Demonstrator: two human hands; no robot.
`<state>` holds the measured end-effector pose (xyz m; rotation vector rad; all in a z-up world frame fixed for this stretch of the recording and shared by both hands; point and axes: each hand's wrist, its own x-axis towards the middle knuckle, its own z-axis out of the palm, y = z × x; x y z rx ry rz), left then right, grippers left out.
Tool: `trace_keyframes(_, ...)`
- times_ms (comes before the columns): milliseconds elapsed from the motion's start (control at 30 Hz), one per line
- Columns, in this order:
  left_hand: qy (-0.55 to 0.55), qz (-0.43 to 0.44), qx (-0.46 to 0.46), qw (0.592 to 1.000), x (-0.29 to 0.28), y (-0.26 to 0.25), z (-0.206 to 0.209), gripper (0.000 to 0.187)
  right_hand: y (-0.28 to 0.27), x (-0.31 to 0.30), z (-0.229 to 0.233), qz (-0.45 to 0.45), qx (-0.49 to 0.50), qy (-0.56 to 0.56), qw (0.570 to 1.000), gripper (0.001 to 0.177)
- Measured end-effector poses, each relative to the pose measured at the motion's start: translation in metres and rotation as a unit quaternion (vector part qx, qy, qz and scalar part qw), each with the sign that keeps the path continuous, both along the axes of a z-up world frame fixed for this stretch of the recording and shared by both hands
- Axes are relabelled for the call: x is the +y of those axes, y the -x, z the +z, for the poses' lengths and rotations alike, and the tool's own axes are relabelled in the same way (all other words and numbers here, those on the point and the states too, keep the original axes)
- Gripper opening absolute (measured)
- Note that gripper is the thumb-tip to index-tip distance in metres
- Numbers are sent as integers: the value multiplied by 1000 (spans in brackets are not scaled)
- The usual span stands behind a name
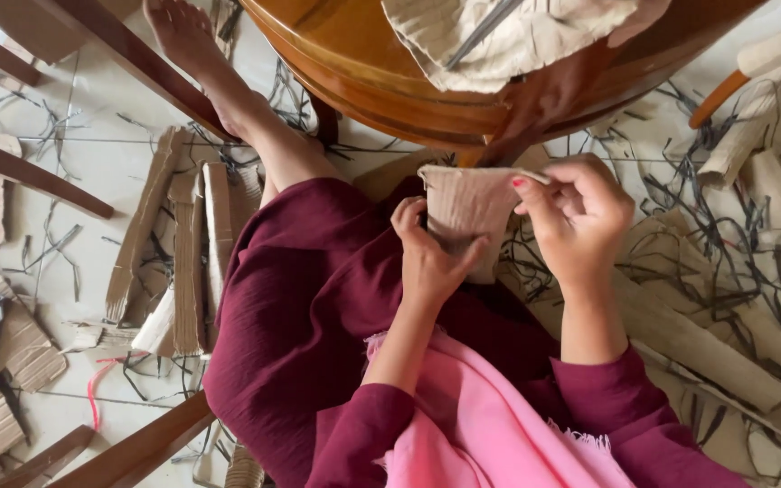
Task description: Wrapping a chair leg with cardboard and securing it with twine for protection.
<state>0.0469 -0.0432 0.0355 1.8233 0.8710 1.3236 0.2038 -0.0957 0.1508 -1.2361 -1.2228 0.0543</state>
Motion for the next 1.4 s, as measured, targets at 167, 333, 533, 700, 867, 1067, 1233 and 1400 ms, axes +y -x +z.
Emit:
trace_keyframes(167,105,-3,482,870,22,-15,-110,95,-1,-2,-8,-25,31,35,999,18)
trace_keyframes(333,189,-31,521,832,58,-16,-104,86,-10,-7,-13,-36,77,44,995,17)
trace_keyframes(533,234,-41,565,790,59,-12,-170,90,-4,1,-15,1,89,48,995,14)
trace_keyframes(700,293,-12,290,911,41,6,-46,39,-4,-3,2,8,83,29,996,11)
trace_keyframes(867,300,-59,283,909,41,6,-84,78,-4,0,3,20,75,37,996,11)
trace_keyframes(1067,202,-24,447,871,33,-8,-122,112,0,-2,2,59,127,74,987,12)
trace_keyframes(1233,229,-31,317,920,21,2,-52,109,-20,-14,-4,63,153,102,981,7)
trace_keyframes(1400,180,-15,233,956,17,8,-47,93,-60,-24,-54,43,190,207,959,10)
